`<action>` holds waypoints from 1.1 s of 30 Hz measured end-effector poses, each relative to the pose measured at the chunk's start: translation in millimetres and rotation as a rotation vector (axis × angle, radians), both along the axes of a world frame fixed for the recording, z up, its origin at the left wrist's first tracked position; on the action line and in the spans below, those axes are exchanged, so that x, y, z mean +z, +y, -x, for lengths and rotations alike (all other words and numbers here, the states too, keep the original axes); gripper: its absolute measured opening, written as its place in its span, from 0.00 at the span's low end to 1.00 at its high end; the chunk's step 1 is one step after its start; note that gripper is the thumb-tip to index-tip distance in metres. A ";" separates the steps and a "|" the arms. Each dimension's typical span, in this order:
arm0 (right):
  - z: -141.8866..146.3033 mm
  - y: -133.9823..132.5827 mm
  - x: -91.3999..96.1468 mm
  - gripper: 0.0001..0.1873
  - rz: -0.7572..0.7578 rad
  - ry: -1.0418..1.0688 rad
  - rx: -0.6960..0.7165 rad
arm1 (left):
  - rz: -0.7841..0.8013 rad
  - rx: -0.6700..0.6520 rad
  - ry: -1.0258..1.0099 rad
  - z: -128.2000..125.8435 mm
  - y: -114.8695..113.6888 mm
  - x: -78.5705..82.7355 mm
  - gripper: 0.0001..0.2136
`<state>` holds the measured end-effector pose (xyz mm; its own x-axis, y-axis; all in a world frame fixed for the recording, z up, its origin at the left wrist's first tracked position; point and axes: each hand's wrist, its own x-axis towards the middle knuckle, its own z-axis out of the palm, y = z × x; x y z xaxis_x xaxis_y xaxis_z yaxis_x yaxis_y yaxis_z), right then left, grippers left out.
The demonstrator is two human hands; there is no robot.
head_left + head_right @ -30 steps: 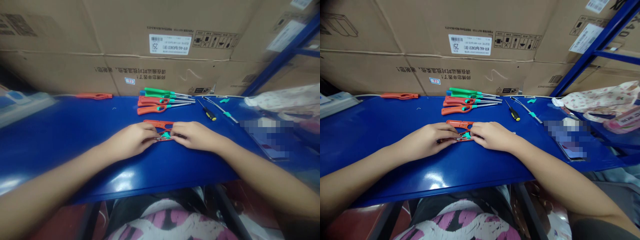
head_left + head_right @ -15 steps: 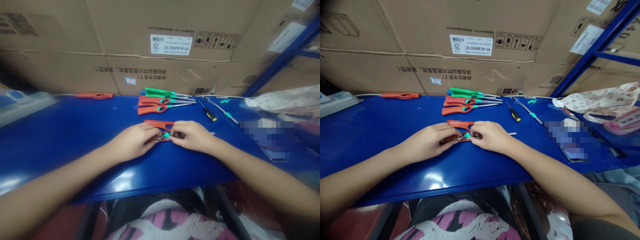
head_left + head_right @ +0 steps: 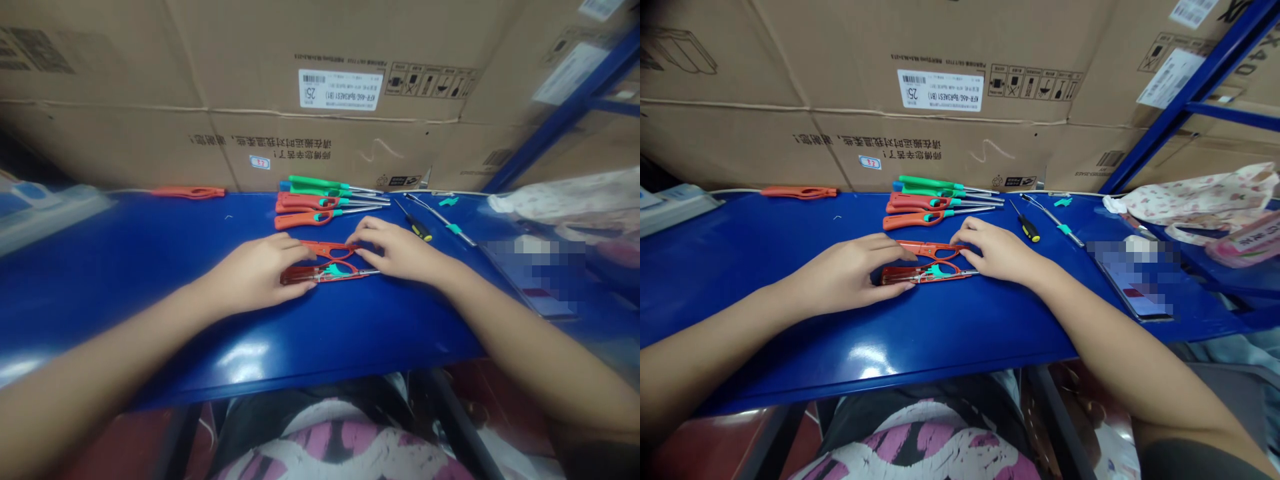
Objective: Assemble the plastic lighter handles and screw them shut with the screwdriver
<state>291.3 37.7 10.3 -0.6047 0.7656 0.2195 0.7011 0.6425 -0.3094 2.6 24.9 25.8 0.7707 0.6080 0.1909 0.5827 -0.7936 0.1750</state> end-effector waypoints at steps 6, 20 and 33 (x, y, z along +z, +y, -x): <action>0.5 1.1 0.2 0.05 0.057 -0.054 0.024 | 0.005 -0.007 0.100 -0.2 -2.4 -2.1 0.11; 15.6 -3.6 10.8 0.16 0.626 0.732 -0.233 | -0.185 0.021 -0.201 -1.7 6.4 -8.9 0.23; 11.0 -8.4 7.2 0.23 0.209 0.233 0.015 | -0.028 0.000 -0.147 -3.7 2.4 -11.7 0.18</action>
<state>280.3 29.3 17.5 -0.5685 0.7998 0.1925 0.5864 0.5581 -0.5870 6.3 27.4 14.1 0.7335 0.6006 0.3182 0.5522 -0.7996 0.2361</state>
